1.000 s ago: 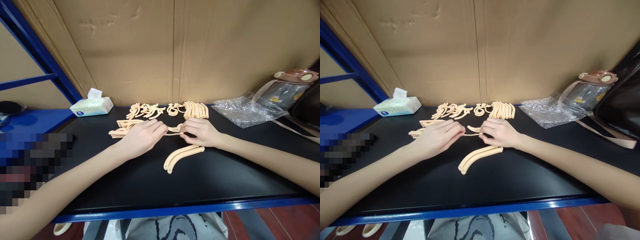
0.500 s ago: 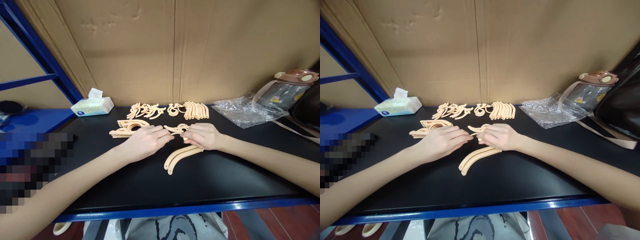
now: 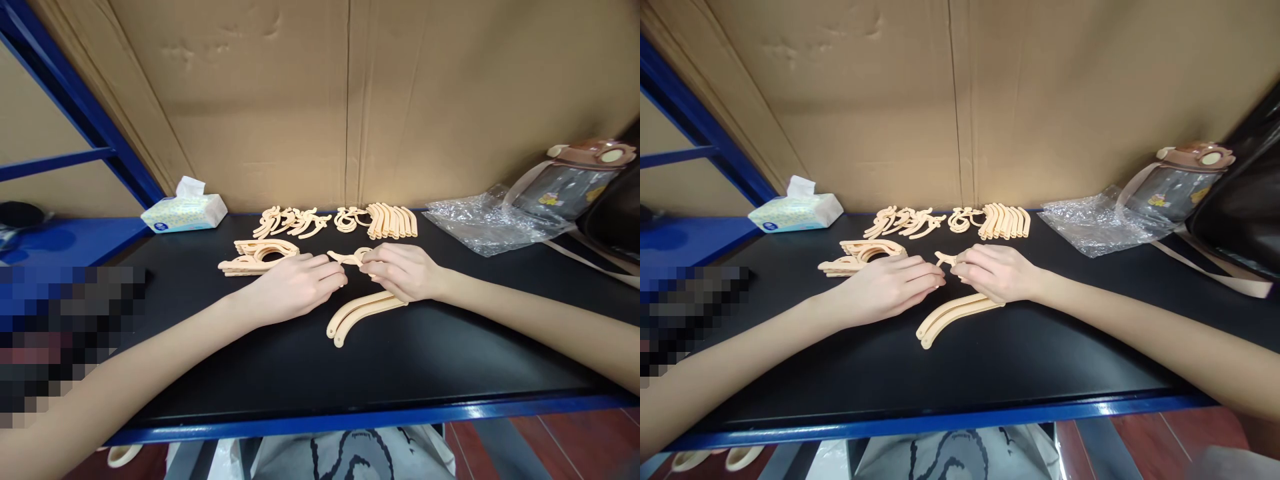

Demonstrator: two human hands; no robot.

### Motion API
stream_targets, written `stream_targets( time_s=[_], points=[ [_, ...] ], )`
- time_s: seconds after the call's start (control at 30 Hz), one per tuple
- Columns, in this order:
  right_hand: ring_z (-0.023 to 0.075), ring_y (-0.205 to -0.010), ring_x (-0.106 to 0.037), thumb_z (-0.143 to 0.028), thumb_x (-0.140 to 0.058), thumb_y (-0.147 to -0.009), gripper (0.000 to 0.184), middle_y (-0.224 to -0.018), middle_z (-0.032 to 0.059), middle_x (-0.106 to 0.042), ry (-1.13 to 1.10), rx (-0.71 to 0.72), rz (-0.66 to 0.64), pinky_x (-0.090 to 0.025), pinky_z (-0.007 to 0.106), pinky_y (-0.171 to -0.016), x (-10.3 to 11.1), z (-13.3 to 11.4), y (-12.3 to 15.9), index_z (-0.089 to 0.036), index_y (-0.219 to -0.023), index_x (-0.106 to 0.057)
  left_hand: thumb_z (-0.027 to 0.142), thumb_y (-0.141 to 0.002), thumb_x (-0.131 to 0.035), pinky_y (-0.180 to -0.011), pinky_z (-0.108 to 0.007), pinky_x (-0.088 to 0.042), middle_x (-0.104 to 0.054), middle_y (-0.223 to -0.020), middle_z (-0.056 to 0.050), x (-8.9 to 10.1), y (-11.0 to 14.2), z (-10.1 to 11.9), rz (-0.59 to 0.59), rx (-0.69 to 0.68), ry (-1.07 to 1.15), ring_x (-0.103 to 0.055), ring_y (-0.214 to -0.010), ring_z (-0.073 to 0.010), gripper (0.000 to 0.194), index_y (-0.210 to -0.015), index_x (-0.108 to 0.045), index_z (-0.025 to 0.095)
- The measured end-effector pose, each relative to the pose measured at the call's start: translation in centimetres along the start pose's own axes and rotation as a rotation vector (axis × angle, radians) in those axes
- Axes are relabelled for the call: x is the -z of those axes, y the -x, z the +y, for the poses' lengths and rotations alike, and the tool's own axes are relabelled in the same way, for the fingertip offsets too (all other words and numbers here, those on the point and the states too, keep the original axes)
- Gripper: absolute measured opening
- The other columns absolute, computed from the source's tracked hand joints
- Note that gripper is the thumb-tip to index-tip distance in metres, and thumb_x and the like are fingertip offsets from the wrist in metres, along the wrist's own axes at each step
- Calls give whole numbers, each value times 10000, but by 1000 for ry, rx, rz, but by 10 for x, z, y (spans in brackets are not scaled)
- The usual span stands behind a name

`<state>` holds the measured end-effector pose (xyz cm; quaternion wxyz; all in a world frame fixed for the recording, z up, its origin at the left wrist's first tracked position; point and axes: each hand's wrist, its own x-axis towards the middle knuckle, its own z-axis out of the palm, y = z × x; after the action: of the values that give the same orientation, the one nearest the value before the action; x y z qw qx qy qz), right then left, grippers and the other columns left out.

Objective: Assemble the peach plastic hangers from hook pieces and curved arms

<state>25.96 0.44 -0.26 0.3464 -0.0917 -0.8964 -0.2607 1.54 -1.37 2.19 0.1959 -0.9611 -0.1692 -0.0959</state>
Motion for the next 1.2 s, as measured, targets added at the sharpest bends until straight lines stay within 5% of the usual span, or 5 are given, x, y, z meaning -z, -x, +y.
stream_targets(
  time_s=[0.53,0.77,1.0,1.2],
  points=[
    [144,-751,-608,-230,-531,-900,95,-814,20,-678,27,2,-98,-493,255,-640,-5,3,3,-171,-862,-595,96,-947,-396,-709,-273,-463,-668,-976,-45,0,5,-9,5,-30,-179,-616,-870,-159,231,-1034,-602,152],
    [164,-798,-614,-278,-456,-939,254,-934,66,-677,-2,-91,-185,-503,276,-646,-5,3,1,-144,-1092,-609,80,-947,-373,-693,-270,-476,-669,-971,-51,0,5,-10,44,-4,-249,-622,-869,-166,259,-1031,-611,138],
    [192,-903,-595,-417,-456,-928,389,-1062,104,-637,-210,-233,-326,-512,328,-769,-5,5,-1,-131,-1163,-578,75,-938,-393,-738,-278,-491,-670,-993,-59,-1,4,-11,31,-20,-220,-615,-921,-177,249,-1034,-614,135],
    [197,-920,-586,-410,-501,-897,393,-1084,107,-623,-257,-267,-323,-507,338,-772,-6,5,0,-141,-1177,-564,97,-954,-371,-836,-311,-504,-677,-1014,-65,1,5,-12,51,-26,-193,-612,-966,-189,270,-1031,-627,130]
  ],
)
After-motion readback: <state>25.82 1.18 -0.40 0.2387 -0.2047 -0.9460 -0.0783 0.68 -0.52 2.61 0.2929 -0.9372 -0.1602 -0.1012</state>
